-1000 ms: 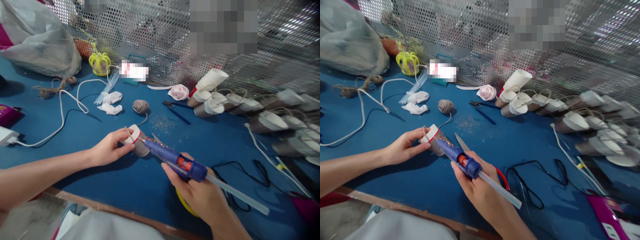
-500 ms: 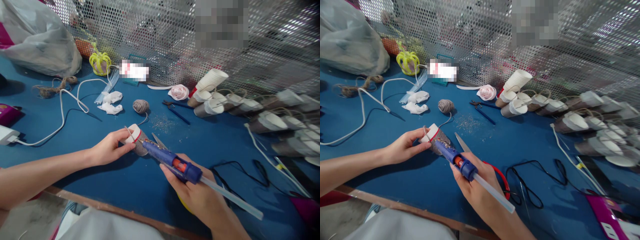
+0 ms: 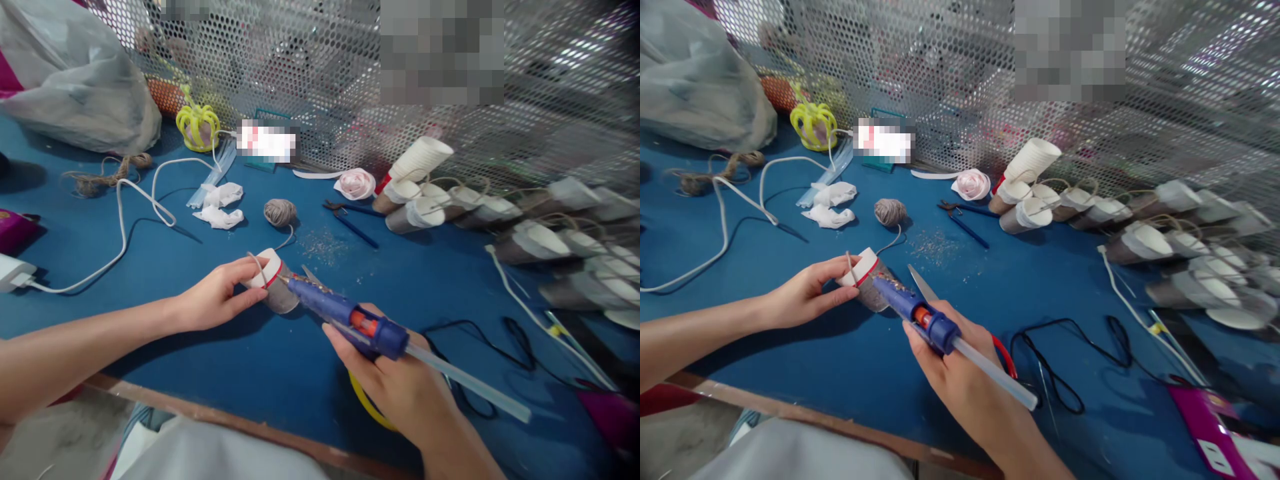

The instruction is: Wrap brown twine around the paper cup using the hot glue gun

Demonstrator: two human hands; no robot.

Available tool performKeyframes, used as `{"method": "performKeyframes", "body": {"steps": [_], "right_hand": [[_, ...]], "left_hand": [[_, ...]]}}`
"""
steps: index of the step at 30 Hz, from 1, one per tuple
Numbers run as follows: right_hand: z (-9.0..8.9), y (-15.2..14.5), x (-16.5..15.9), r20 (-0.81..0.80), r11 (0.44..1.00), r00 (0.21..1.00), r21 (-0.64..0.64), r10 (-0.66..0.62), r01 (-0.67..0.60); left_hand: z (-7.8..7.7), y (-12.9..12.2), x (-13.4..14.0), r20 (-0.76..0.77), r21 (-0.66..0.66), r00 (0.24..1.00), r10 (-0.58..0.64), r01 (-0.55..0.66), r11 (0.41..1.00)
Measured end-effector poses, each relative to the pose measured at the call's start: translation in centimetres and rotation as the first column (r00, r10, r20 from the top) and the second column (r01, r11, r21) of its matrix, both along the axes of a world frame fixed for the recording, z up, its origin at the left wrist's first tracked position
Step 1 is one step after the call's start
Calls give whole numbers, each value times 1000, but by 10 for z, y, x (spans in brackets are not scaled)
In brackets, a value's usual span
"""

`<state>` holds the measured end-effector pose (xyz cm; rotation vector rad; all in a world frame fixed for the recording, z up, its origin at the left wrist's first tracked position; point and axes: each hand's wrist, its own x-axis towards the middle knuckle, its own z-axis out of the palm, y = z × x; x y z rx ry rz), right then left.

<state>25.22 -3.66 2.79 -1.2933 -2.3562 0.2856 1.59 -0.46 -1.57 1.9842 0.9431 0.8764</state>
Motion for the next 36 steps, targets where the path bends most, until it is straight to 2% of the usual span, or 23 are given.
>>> {"method": "performKeyframes", "body": {"steps": [7, 15, 24, 32, 36], "right_hand": [[-1, -1, 4, 33, 1000, 999, 5, -7, 7], [2, 2, 2, -5, 1000, 1000, -1, -2, 2], [1, 7, 6, 15, 997, 997, -9, -74, 74], [-3, 5, 11, -5, 993, 998, -94, -69, 68], [-6, 12, 13, 6, 994, 1000, -109, -21, 22]], "left_hand": [[0, 1, -4, -30, 4, 999, -44, 44, 999], [1, 2, -7, -39, 1, 995, -92, 92, 996], [1, 5, -11, -55, -4, 984, -169, 169, 986], [0, 6, -12, -77, 8, 982, -172, 173, 985], [1, 6, -11, -69, 4, 980, -184, 185, 983]]}}
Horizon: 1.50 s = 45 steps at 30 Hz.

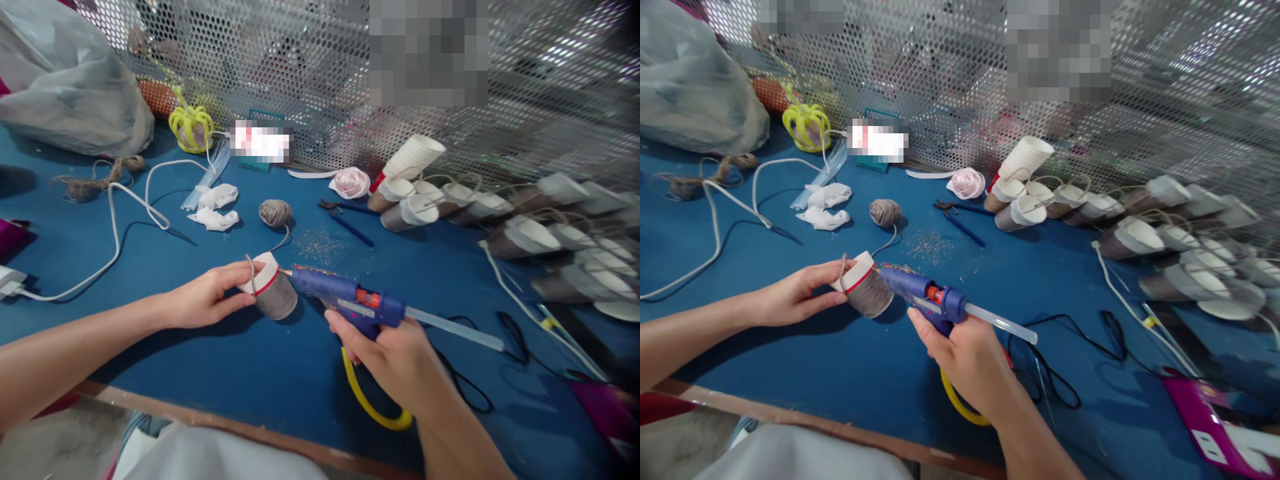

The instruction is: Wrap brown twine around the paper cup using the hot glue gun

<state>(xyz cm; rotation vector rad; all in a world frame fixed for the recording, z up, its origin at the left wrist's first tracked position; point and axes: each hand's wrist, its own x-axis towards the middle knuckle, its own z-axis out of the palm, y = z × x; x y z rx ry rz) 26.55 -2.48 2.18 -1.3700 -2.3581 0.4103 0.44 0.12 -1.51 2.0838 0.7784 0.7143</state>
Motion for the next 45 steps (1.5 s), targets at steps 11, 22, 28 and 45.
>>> {"method": "performKeyframes", "body": {"steps": [11, 22, 28, 45], "right_hand": [[4, -3, -1, -64, 988, 994, -138, -83, 73], [2, 1, -3, -45, 996, 998, -75, -53, 49], [5, -7, -6, -18, 998, 999, 51, -36, 37], [5, -17, -18, -65, 999, 997, 16, 45, -44]], "left_hand": [[1, -1, 0, 12, -9, 1000, 0, 0, 1000], [-1, -1, -1, -5, 10, 1000, -4, 4, 1000], [-1, -2, 2, 14, 21, 999, 48, -48, 999], [-1, -2, 6, 7, 33, 993, 121, -122, 992]]}}
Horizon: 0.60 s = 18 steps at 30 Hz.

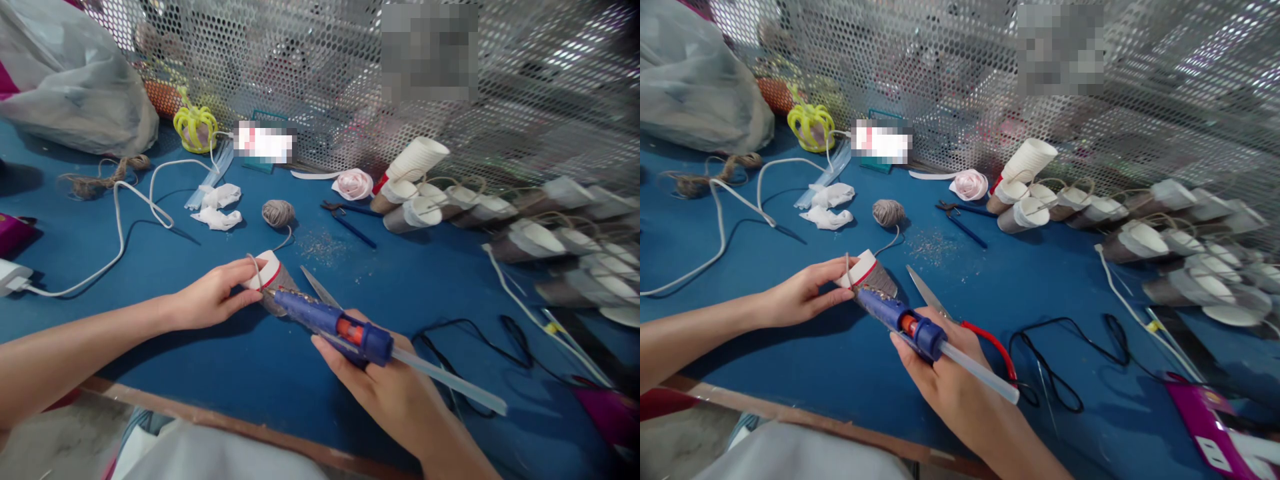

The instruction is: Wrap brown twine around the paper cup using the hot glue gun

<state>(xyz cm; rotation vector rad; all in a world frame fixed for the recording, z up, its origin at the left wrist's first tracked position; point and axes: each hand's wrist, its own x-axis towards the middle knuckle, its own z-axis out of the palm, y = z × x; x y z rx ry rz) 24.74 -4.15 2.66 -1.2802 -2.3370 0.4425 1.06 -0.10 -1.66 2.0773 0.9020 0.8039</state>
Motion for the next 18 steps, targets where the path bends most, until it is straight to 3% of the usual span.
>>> {"method": "performKeyframes", "body": {"steps": [18], "right_hand": [[-2, 12, 12, 111, 991, 989, 105, -98, 86]], "left_hand": [[-2, 1, -4, -81, 26, 996, -44, 46, 999]]}}
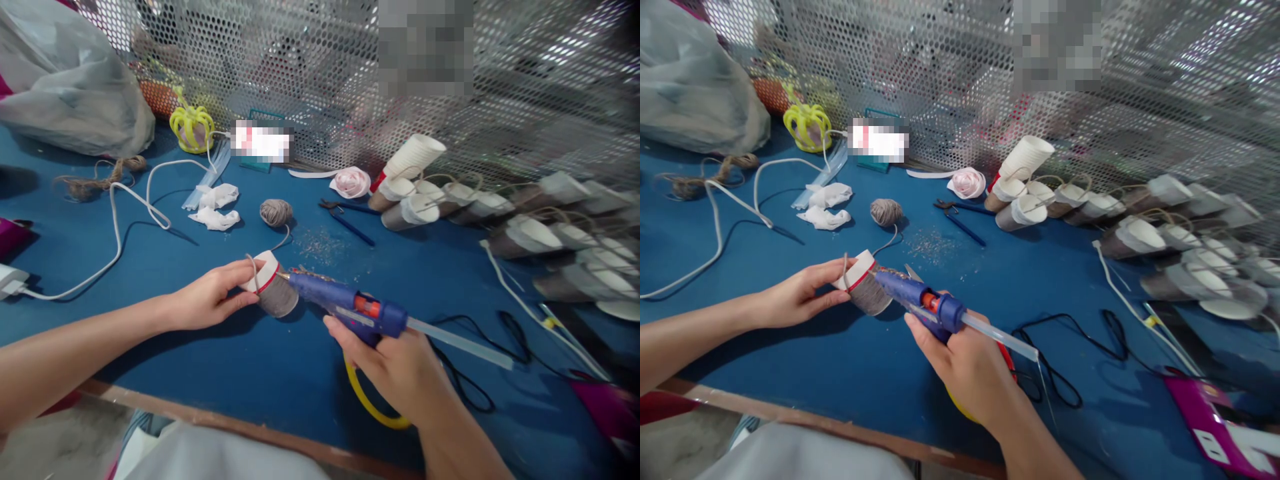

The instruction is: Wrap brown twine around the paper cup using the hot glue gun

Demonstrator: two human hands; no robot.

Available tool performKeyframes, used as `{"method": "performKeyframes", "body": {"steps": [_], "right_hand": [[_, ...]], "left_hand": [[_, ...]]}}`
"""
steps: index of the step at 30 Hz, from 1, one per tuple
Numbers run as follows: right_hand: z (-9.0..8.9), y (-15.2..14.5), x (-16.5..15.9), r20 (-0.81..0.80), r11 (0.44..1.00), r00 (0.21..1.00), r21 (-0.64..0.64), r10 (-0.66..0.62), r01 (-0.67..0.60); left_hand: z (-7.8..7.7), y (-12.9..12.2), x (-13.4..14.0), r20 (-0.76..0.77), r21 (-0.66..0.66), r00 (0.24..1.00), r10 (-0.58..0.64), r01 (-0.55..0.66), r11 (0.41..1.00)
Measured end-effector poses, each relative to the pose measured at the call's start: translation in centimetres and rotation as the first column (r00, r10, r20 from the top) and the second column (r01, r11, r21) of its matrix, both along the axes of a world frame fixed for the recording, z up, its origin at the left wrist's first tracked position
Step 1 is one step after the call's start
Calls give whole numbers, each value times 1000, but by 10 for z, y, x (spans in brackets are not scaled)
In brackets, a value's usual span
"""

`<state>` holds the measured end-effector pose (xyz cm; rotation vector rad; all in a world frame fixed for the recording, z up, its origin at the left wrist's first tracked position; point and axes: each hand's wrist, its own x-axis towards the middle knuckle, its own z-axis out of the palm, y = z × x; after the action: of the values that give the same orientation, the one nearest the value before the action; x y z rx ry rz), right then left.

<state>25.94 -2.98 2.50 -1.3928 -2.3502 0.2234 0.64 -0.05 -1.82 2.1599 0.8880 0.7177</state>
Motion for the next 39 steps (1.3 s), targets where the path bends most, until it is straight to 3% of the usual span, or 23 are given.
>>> {"method": "performKeyframes", "body": {"steps": [7, 13, 20, 23, 26, 29, 34, 39], "right_hand": [[-10, 6, 8, -22, 996, 999, -80, 27, -28], [-10, 10, 1, -126, 984, 989, -169, -80, 58], [3, 16, -15, -221, 894, 950, -435, -221, 107], [2, 23, -12, -336, 837, 887, -539, -316, 94], [-7, 38, -1, -463, 840, 770, -517, -438, 167], [-20, 58, 14, -523, 854, 682, -401, -511, 332], [-36, 81, 28, -280, 806, 773, -377, -569, 456], [-39, 88, 29, -131, 759, 761, -288, -636, 584]], "left_hand": [[1, 0, 0, -1, 6, 1000, -6, 6, 1000], [1, -1, 0, 31, -3, 999, -31, 31, 1000], [-2, 0, -1, 17, 9, 999, -31, 31, 999], [0, -1, -1, 21, 43, 999, -43, 42, 998], [2, -2, 0, 12, 71, 998, -54, 53, 996], [4, -4, 1, -9, 112, 998, -62, 63, 992], [5, -6, 1, -35, 212, 996, -81, 86, 973], [3, -9, 1, -99, 312, 992, -72, 100, 945]]}}
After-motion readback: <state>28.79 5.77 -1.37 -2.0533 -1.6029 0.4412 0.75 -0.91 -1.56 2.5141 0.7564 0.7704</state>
